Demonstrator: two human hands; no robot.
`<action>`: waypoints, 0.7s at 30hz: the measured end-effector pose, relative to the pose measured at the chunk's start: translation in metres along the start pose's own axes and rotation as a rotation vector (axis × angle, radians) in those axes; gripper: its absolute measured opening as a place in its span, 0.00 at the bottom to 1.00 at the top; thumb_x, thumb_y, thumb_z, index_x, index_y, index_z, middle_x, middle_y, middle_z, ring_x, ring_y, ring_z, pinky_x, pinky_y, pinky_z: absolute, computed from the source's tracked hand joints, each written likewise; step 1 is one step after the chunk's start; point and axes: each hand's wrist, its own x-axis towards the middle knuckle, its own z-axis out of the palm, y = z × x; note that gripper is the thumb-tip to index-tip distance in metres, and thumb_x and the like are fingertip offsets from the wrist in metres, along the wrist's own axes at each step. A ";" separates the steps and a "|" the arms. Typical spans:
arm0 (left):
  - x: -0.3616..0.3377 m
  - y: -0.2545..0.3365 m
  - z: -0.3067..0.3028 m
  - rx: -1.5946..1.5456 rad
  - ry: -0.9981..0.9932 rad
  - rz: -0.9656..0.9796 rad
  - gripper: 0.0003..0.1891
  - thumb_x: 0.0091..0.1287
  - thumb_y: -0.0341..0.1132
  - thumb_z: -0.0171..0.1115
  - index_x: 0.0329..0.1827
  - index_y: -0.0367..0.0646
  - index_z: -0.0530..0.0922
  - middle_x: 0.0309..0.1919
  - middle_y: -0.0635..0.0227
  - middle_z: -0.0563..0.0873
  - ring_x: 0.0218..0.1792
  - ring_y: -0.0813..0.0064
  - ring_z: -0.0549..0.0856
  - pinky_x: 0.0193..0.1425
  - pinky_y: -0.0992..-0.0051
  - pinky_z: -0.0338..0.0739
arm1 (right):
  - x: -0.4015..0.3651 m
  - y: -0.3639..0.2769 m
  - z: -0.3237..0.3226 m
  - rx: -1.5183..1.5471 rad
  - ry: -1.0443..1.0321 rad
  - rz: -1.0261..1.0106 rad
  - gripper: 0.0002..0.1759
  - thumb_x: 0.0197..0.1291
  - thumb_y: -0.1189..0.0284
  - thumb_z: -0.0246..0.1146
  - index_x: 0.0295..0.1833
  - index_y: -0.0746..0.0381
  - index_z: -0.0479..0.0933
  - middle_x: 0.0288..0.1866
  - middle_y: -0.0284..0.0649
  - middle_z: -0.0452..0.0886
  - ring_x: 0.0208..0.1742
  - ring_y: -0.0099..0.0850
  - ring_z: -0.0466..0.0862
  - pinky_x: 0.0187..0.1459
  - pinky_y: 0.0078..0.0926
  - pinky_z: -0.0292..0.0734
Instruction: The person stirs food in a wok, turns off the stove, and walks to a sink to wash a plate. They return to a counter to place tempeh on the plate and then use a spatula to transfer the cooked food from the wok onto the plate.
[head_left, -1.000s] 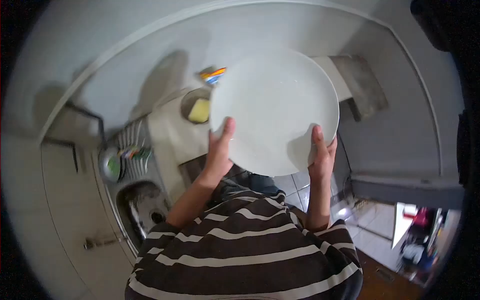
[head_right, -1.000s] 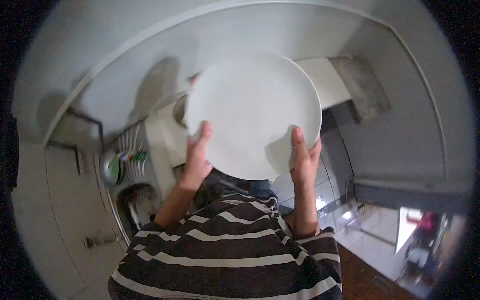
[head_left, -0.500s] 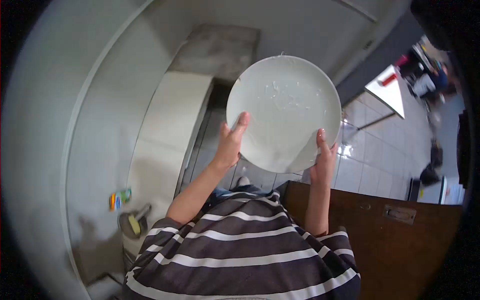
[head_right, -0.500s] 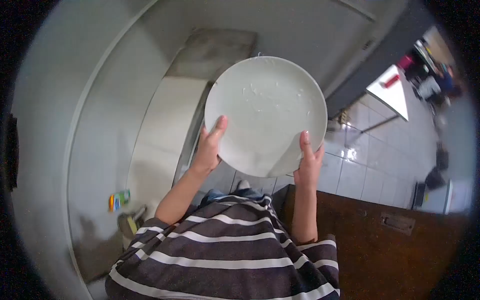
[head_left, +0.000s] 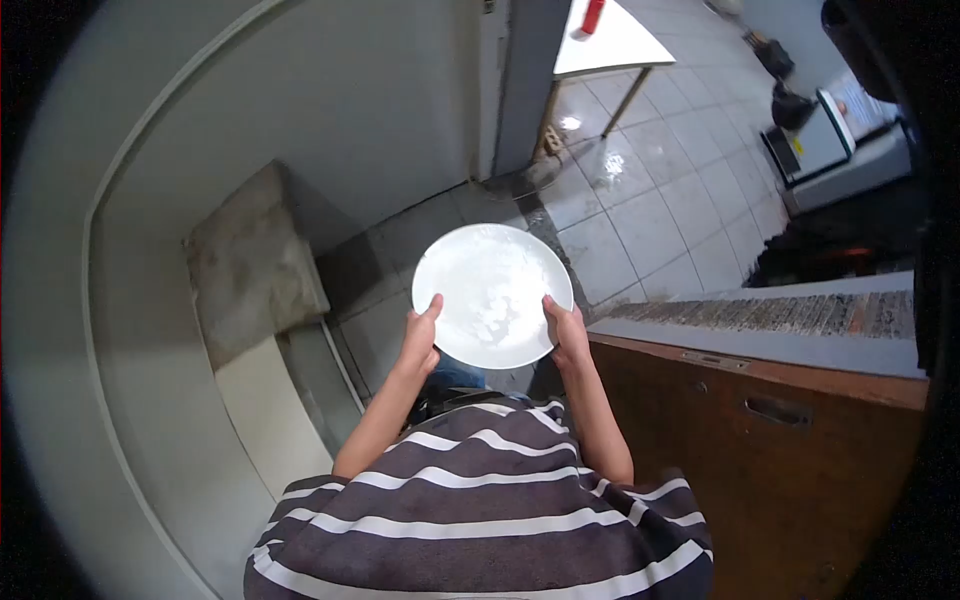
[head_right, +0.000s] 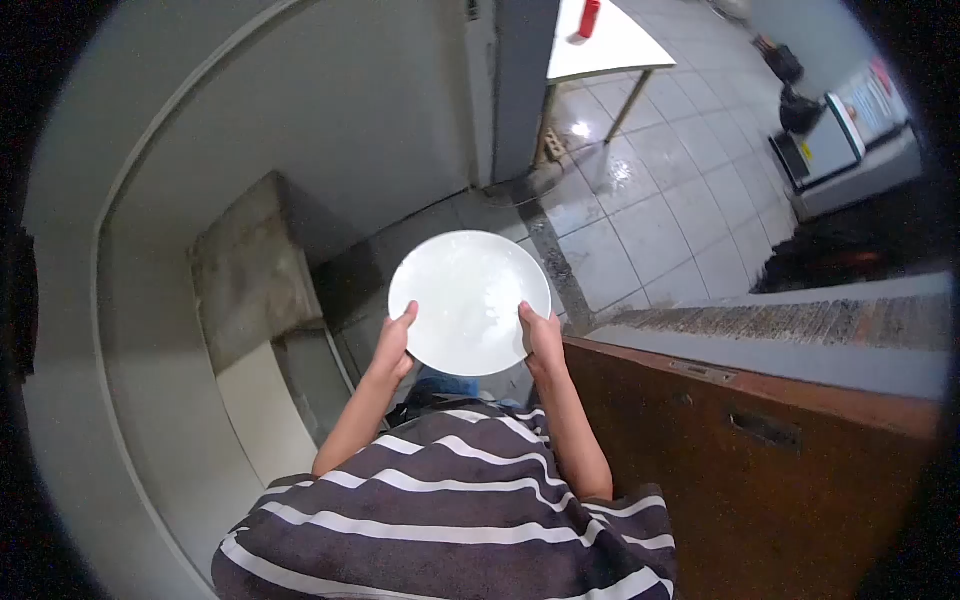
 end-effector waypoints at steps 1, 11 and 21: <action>0.011 0.020 0.016 0.023 -0.024 -0.012 0.22 0.74 0.35 0.57 0.66 0.30 0.69 0.57 0.51 0.81 0.54 0.60 0.84 0.58 0.62 0.82 | 0.010 -0.019 0.014 0.039 0.004 -0.039 0.24 0.68 0.73 0.59 0.66 0.71 0.68 0.56 0.48 0.80 0.53 0.36 0.82 0.55 0.33 0.76; 0.126 0.159 0.208 0.304 -0.379 0.040 0.22 0.75 0.37 0.56 0.64 0.30 0.71 0.55 0.54 0.82 0.53 0.67 0.84 0.57 0.66 0.81 | 0.106 -0.162 0.051 0.289 0.174 -0.266 0.24 0.68 0.70 0.61 0.64 0.71 0.68 0.56 0.46 0.80 0.55 0.33 0.81 0.56 0.30 0.76; 0.231 0.160 0.449 0.615 -0.722 -0.133 0.24 0.74 0.45 0.57 0.63 0.34 0.73 0.52 0.62 0.84 0.50 0.73 0.84 0.54 0.71 0.78 | 0.186 -0.309 -0.042 0.467 0.521 -0.595 0.18 0.69 0.72 0.62 0.59 0.71 0.72 0.53 0.42 0.81 0.52 0.29 0.80 0.56 0.27 0.74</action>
